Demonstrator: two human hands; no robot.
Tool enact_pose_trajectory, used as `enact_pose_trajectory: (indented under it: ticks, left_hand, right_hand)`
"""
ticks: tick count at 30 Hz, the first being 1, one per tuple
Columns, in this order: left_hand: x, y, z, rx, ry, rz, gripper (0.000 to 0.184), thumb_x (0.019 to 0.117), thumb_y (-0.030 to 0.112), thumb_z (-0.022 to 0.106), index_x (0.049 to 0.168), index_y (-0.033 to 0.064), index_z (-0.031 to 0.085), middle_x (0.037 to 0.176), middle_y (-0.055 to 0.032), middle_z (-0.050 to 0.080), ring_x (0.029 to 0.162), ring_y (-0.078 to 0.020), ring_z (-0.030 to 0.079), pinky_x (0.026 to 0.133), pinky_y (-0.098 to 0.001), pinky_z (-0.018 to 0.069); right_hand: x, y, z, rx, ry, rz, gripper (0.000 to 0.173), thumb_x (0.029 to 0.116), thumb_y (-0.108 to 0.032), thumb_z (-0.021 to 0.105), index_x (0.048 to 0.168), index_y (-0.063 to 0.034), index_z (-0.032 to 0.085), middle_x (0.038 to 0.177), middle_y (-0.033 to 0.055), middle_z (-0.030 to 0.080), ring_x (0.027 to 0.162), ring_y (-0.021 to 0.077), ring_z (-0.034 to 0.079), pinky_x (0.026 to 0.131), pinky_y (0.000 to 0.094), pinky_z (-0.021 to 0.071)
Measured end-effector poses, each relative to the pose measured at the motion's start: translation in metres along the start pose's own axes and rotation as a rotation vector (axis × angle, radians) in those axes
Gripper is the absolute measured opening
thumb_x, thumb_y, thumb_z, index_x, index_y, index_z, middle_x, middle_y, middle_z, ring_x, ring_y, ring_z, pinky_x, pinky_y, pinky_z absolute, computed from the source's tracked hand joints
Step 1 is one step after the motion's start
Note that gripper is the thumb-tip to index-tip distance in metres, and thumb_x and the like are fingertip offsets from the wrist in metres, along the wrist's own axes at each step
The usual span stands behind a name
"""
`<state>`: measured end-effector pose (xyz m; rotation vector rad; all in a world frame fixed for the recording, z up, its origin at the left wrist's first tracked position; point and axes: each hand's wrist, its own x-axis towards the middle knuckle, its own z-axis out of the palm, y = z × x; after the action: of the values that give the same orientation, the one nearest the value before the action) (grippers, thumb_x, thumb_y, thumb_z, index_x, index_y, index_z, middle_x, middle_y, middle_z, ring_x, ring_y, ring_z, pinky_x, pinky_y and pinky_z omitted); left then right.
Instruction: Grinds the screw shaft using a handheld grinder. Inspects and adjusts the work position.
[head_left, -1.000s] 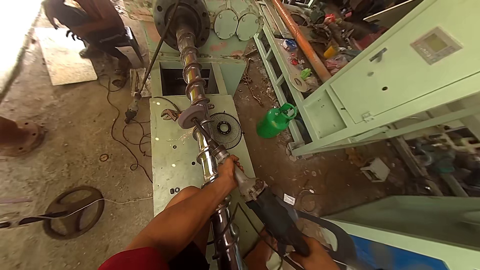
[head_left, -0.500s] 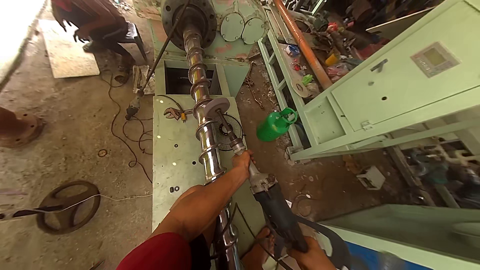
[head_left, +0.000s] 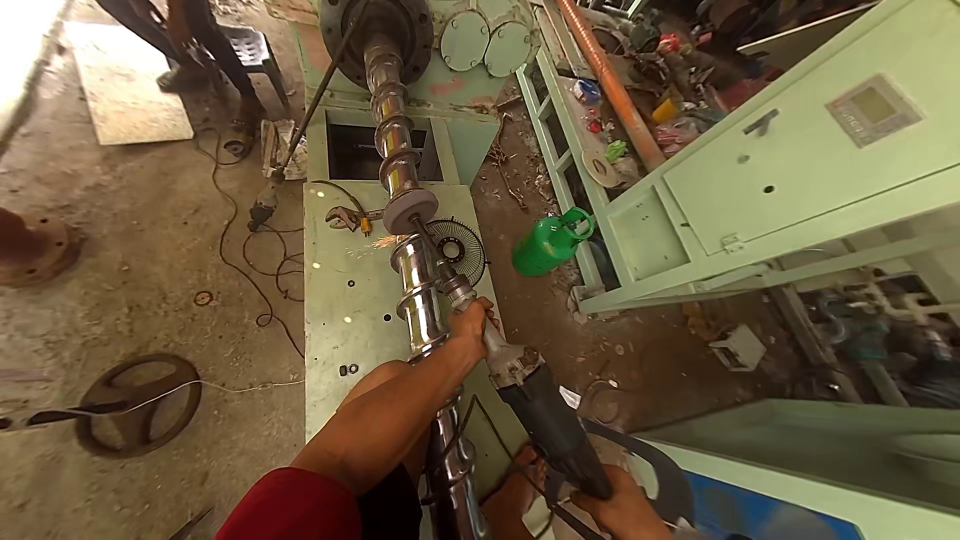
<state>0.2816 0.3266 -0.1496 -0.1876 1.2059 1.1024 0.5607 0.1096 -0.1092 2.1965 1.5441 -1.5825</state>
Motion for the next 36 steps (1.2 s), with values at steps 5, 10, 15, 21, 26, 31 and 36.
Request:
enact_pose_trajectory:
  ticks: [5, 10, 15, 21, 26, 31, 36]
  left_hand:
    - [-0.007, 0.006, -0.012, -0.006, 0.038, -0.007, 0.017, 0.0914, 0.005, 0.063, 0.102, 0.0056, 0.050, 0.067, -0.0073, 0.054, 0.051, -0.0190, 0.057, 0.048, -0.0337, 0.0541]
    - [-0.007, 0.008, -0.019, -0.002, 0.049, -0.015, 0.018, 0.0900, 0.006, 0.064, 0.102, 0.0055, 0.051, 0.068, -0.0078, 0.055, 0.052, -0.0196, 0.058, 0.049, -0.0351, 0.0552]
    - [-0.005, 0.008, -0.012, 0.006, 0.011, -0.008, 0.018, 0.0911, 0.006, 0.063, 0.104, 0.0047, 0.051, 0.068, -0.0079, 0.055, 0.052, -0.0194, 0.058, 0.050, -0.0348, 0.0556]
    - [0.005, 0.004, 0.009, 0.025, -0.029, -0.004, 0.021, 0.0911, 0.004, 0.066, 0.107, 0.0031, 0.052, 0.071, -0.0089, 0.056, 0.053, -0.0191, 0.059, 0.049, -0.0332, 0.0554]
    - [0.021, 0.003, 0.022, 0.049, -0.050, -0.020, 0.020, 0.0902, 0.005, 0.067, 0.104, 0.0032, 0.053, 0.070, -0.0084, 0.057, 0.053, -0.0184, 0.059, 0.049, -0.0324, 0.0550]
    - [0.010, 0.004, 0.012, 0.012, -0.033, -0.014, 0.020, 0.0905, 0.004, 0.067, 0.105, 0.0032, 0.052, 0.070, -0.0084, 0.056, 0.053, -0.0185, 0.059, 0.049, -0.0329, 0.0554]
    - [-0.003, 0.005, -0.009, -0.009, 0.013, -0.027, 0.020, 0.0907, 0.004, 0.064, 0.104, 0.0046, 0.050, 0.068, -0.0076, 0.054, 0.052, -0.0186, 0.058, 0.049, -0.0335, 0.0554]
  right_hand:
    - [-0.001, -0.008, -0.003, -0.081, -0.010, -0.006, 0.028, 0.0800, -0.031, 0.080, 0.100, -0.0109, 0.077, 0.074, 0.0049, 0.070, 0.060, 0.0175, 0.065, 0.062, 0.0449, 0.0564]
    - [-0.004, -0.013, -0.004, -0.106, -0.012, -0.018, 0.029, 0.0793, -0.030, 0.080, 0.098, -0.0093, 0.075, 0.074, 0.0061, 0.070, 0.061, 0.0189, 0.065, 0.063, 0.0460, 0.0562]
    - [-0.004, -0.014, -0.003, -0.085, 0.003, -0.012, 0.029, 0.0795, -0.031, 0.080, 0.096, -0.0078, 0.074, 0.072, 0.0067, 0.068, 0.059, 0.0197, 0.064, 0.061, 0.0463, 0.0556]
    - [0.003, -0.008, -0.004, 0.028, 0.003, 0.014, 0.032, 0.0788, -0.027, 0.082, 0.104, -0.0084, 0.075, 0.068, 0.0049, 0.067, 0.052, 0.0162, 0.060, 0.055, 0.0405, 0.0549]
    - [0.009, -0.009, -0.003, 0.094, 0.007, 0.057, 0.035, 0.0785, -0.023, 0.081, 0.109, -0.0080, 0.074, 0.068, 0.0048, 0.066, 0.049, 0.0152, 0.057, 0.052, 0.0376, 0.0531]
    - [0.006, -0.006, -0.007, 0.030, 0.006, 0.020, 0.032, 0.0797, -0.026, 0.081, 0.105, -0.0078, 0.076, 0.070, 0.0051, 0.068, 0.052, 0.0160, 0.061, 0.055, 0.0397, 0.0553]
    - [0.001, -0.007, -0.005, -0.076, 0.004, -0.011, 0.029, 0.0781, -0.029, 0.081, 0.096, -0.0073, 0.075, 0.072, 0.0073, 0.069, 0.059, 0.0201, 0.065, 0.062, 0.0476, 0.0568]
